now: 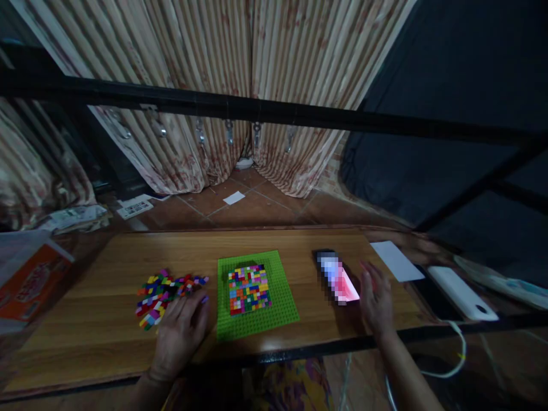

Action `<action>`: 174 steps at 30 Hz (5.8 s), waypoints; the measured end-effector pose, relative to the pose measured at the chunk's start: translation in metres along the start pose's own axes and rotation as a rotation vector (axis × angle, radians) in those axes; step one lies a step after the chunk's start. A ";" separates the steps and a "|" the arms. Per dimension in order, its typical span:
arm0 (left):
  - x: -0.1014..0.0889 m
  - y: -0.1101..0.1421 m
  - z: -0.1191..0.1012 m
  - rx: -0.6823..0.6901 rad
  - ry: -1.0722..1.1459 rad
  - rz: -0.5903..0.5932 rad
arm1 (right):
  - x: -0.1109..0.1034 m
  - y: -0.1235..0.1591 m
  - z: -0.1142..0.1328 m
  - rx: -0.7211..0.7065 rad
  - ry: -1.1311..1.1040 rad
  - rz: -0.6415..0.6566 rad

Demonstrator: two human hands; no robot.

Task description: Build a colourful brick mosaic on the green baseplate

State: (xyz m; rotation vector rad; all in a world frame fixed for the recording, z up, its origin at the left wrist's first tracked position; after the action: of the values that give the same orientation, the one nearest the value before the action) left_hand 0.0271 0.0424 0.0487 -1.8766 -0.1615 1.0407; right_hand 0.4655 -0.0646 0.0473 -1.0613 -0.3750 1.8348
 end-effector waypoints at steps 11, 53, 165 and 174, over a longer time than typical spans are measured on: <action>0.005 0.013 -0.046 -0.428 0.420 0.201 | 0.014 0.119 0.168 -0.066 -0.418 0.377; 0.028 0.058 -0.078 -1.428 1.232 0.510 | 0.028 0.150 0.207 0.072 -0.556 0.521; 0.002 0.007 -0.020 -0.492 0.177 0.355 | 0.069 0.110 0.143 0.436 -0.413 0.267; 0.021 0.026 -0.063 -0.999 0.896 0.416 | 0.069 0.144 0.207 0.270 -0.669 0.677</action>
State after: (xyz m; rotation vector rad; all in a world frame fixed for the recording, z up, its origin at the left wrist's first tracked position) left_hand 0.0775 -0.0034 0.0282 -3.2070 0.3124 0.2241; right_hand 0.2054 -0.0409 0.0387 -0.3648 -0.1386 2.7498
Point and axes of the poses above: each hand's wrist, its own y-axis away from the middle knuckle, its own x-axis out of the palm, z = x × y, the point moved 7 cm from there along -y, towards the middle knuckle, and after that the axes turned 8 degrees about -z, right-handed, at the moved point
